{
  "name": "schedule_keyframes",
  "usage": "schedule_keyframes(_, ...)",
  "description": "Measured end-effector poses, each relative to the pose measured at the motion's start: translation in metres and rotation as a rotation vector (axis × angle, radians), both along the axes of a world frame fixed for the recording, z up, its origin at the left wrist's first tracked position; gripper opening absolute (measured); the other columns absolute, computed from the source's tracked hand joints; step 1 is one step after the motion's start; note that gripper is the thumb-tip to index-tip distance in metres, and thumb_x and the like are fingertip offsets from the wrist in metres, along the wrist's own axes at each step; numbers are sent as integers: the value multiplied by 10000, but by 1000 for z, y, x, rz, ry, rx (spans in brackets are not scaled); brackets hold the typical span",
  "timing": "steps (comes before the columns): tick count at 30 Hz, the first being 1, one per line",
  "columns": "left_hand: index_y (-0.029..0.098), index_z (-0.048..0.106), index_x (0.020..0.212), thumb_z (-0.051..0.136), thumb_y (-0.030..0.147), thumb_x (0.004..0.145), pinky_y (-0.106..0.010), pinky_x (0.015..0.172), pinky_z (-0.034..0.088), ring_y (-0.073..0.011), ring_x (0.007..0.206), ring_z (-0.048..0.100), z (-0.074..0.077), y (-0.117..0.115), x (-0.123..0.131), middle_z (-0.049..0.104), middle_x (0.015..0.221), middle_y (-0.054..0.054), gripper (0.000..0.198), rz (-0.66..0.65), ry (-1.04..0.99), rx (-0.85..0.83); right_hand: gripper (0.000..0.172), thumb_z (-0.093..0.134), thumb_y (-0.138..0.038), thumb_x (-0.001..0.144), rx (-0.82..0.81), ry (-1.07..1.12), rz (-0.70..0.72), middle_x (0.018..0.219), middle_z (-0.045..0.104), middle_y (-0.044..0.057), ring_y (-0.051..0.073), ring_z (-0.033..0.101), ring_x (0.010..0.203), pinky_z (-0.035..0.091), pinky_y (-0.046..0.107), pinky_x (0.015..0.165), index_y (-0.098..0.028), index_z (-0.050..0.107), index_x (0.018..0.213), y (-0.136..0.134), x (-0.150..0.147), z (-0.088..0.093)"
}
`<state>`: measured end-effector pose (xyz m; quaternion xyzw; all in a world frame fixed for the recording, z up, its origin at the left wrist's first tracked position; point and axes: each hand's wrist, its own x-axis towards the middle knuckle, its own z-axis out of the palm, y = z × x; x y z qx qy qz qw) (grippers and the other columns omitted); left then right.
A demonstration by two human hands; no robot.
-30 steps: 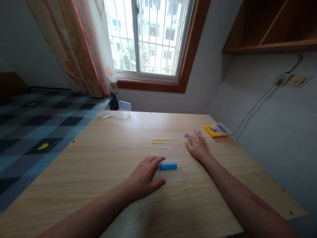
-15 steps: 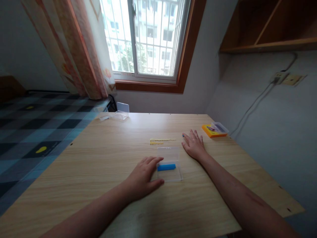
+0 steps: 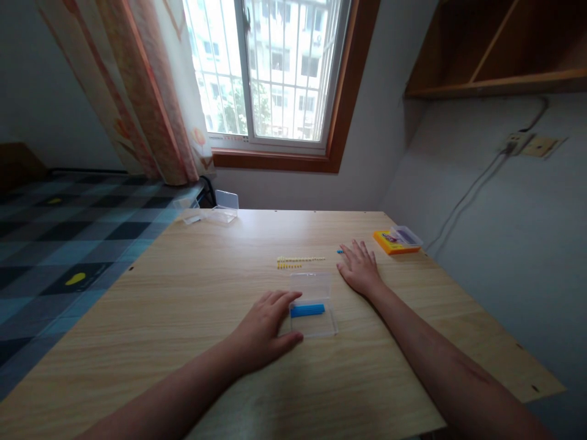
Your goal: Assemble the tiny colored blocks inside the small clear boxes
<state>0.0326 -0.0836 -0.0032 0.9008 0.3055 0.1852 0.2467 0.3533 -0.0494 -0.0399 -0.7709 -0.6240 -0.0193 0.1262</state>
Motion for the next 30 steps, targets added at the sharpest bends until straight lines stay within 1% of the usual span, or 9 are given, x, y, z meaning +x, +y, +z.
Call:
schedule_keyframes(3, 280, 462, 1425, 721, 343, 838, -536, 1106, 427, -314, 1284, 524, 0, 0, 0, 580, 1397, -98, 645, -2, 2, 2, 594, 484, -429, 989, -21, -5, 3, 1671, 240, 149, 353, 136, 1551, 143, 599, 1208, -264, 418, 1556, 0, -1, 0)
schedule_keyframes(11, 262, 468, 1422, 719, 342, 832, -535, 1112, 424, -317, 1290, 522, 2, 0, 1, 578, 1403, -106, 646, 2, 9, -2, 468, 509, -427, 989, -3, 18, 35, 1666, 262, 132, 366, 161, 1542, 164, 608, 1195, -297, 589, 1431, -1, -1, 2)
schedule_keyframes(13, 269, 474, 1418, 720, 343, 829, -534, 1111, 425, -318, 1289, 523, 2, 0, 1, 580, 1402, -102, 642, 2, 8, -1, 420, 547, -398, 969, 39, 32, 54, 1661, 280, 119, 359, 177, 1538, 180, 599, 1193, -294, 649, 1363, -2, 0, 2)
schedule_keyframes(17, 269, 475, 1419, 722, 337, 824, -524, 1108, 429, -315, 1283, 527, 2, 0, 0, 585, 1394, -99, 648, 5, 6, -7, 260, 626, -305, 894, 157, 86, 103, 1628, 358, 77, 336, 205, 1532, 204, 555, 1202, -265, 780, 1100, -3, 4, 1)
schedule_keyframes(19, 264, 474, 1417, 722, 340, 828, -523, 1112, 426, -315, 1288, 522, 2, -1, 0, 581, 1398, -103, 644, 6, 7, -13, 236, 645, -283, 863, 197, 112, 104, 1605, 396, 72, 336, 222, 1527, 213, 548, 1203, -259, 791, 1047, -4, 6, 0)
schedule_keyframes(23, 259, 472, 1416, 724, 340, 827, -526, 1114, 423, -317, 1293, 516, 1, -1, 0, 575, 1404, -108, 646, 10, 11, -21, 262, 660, -314, 857, 215, 125, 63, 1584, 426, 86, 349, 241, 1516, 221, 556, 1196, -256, 781, 1083, -4, 7, -1)
schedule_keyframes(26, 253, 469, 1421, 723, 345, 827, -529, 1115, 421, -320, 1293, 516, 2, -1, 0, 573, 1406, -113, 653, 5, 10, -22, 206, 654, -321, 870, 199, 122, 52, 1572, 443, 82, 361, 249, 1508, 212, 569, 1192, -250, 798, 998, -4, 4, 1)
schedule_keyframes(28, 250, 469, 1422, 720, 344, 827, -530, 1114, 421, -321, 1294, 516, 2, -1, 0, 574, 1404, -115, 652, 5, 12, -22, 165, 655, -283, 860, 222, 134, 71, 1537, 483, 96, 361, 296, 1480, 218, 559, 1190, -229, 804, 907, -6, 2, 5)
schedule_keyframes(30, 258, 472, 1420, 717, 342, 827, -530, 1110, 425, -321, 1292, 518, 2, -1, 0, 577, 1400, -110, 647, 7, 10, -20, 149, 652, -247, 845, 265, 188, 116, 1432, 573, 129, 345, 414, 1392, 269, 529, 1168, -200, 793, 838, -10, 1, 11)
